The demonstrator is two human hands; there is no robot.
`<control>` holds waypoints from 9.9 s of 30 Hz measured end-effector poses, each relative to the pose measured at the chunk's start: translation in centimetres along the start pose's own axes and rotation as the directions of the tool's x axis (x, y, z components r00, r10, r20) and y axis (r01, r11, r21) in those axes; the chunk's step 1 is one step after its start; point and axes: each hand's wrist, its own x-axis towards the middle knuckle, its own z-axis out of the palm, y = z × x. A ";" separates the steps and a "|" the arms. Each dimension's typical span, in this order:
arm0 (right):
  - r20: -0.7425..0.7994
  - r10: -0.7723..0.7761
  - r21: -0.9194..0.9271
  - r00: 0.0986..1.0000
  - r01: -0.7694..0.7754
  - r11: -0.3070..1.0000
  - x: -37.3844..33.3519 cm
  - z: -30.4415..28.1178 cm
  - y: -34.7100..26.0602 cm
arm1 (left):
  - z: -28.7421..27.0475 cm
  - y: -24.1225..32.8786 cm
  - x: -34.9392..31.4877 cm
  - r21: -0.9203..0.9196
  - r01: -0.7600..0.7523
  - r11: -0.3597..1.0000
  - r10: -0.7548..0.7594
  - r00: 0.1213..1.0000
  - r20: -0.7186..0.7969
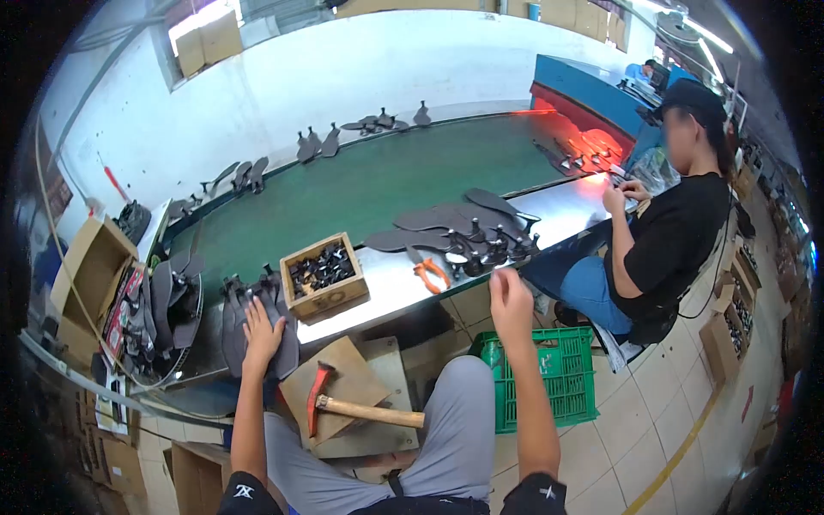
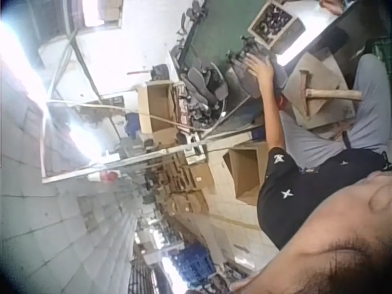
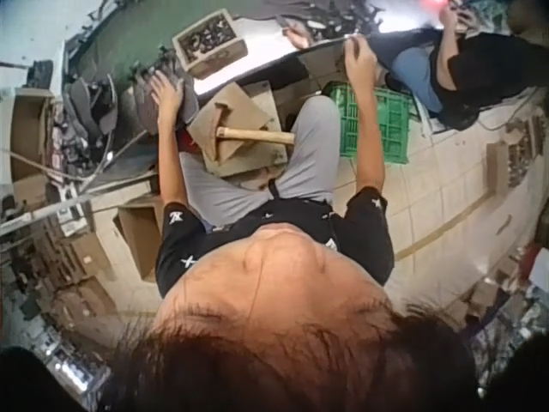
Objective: Manually assemble and secure components of a shoe upper using tools.
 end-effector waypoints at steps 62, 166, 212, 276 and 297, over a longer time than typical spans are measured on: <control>0.422 0.393 0.498 0.817 -0.571 0.653 -24.0 -1.5 -2.0 | 0.4 11.8 9.5 0.006 -0.643 0.766 0.642 0.764 -0.059; 0.431 -0.678 0.253 0.596 0.641 0.725 -14.9 2.0 -20.8 | -0.8 5.2 -17.3 -0.488 -0.433 0.758 0.409 0.898 -0.162; 0.508 -0.240 -0.531 0.827 0.520 0.669 -0.3 12.7 3.4 | -9.8 8.3 -27.0 -0.936 0.309 0.166 0.519 0.780 0.349; 0.970 -0.225 0.172 0.086 0.406 0.898 -9.0 -4.0 -22.6 | -11.1 8.0 -27.7 -0.939 0.197 0.283 0.649 0.682 0.339; 0.719 -0.175 -0.131 0.672 0.378 0.916 -0.8 5.9 -11.2 | -13.5 8.0 -27.6 -0.958 0.247 0.148 0.693 0.665 0.278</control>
